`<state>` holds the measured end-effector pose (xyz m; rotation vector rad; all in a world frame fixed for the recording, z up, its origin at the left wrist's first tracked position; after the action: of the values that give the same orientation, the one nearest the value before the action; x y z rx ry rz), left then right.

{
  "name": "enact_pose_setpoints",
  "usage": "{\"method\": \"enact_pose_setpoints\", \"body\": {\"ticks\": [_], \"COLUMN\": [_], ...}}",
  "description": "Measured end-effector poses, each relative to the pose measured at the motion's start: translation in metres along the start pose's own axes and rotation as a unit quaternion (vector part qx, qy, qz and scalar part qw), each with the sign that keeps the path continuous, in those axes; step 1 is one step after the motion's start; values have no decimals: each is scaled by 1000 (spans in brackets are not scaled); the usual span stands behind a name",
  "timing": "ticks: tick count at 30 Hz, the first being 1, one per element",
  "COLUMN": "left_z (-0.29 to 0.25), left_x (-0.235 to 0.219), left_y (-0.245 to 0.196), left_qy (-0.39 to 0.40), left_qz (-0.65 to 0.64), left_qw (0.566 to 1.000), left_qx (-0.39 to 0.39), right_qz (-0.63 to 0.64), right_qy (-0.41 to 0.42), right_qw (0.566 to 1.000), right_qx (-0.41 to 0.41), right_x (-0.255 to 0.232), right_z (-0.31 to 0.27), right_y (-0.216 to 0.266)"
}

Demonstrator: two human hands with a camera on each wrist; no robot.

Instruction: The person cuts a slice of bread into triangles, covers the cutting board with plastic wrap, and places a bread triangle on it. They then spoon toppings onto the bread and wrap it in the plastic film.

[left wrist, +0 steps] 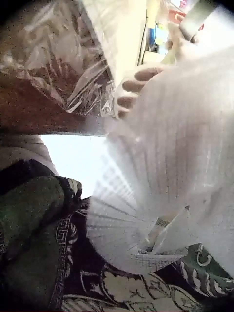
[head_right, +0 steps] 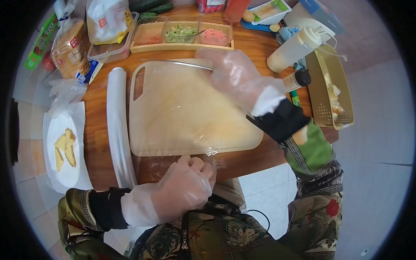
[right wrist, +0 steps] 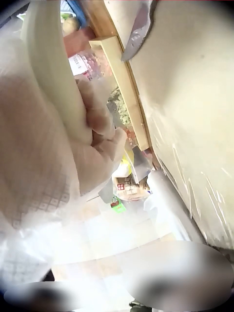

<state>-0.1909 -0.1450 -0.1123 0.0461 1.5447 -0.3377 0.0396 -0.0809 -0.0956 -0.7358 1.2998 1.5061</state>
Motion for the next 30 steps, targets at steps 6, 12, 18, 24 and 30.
{"method": "enact_pose_setpoints", "body": {"ticks": [6, 12, 18, 24, 30], "left_z": [23, 34, 42, 43, 45], "left_x": [16, 25, 27, 28, 43], "left_y": [-2, -1, 0, -4, -9], "left_qy": [76, 3, -15, 4, 46], "left_qz": [34, -50, -90, -116, -134], "left_qw": [994, 999, 996, 993, 990], "left_qx": [-70, -8, -21, -6, 20], "right_qz": [-34, -30, -17, -42, -48], "right_qy": [-11, -23, -33, -28, -29], "right_qw": [999, 997, 997, 996, 997], "right_qx": [-26, -70, -72, -74, -53], "right_x": [25, 45, 57, 56, 53], "right_z": [35, 47, 47, 46, 40], "right_y": [-18, -22, -31, -29, -37]}}
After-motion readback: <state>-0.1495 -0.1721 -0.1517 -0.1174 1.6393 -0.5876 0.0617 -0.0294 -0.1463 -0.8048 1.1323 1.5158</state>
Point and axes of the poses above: each hand's wrist, its own z-axis towards the middle knuckle, its own x-axis out of the palm, y = z × x, the point moved 4 cm from there along z, towards the middle knuckle, and after that the axes turned 2 degrees about y, right-handed, at the moved point
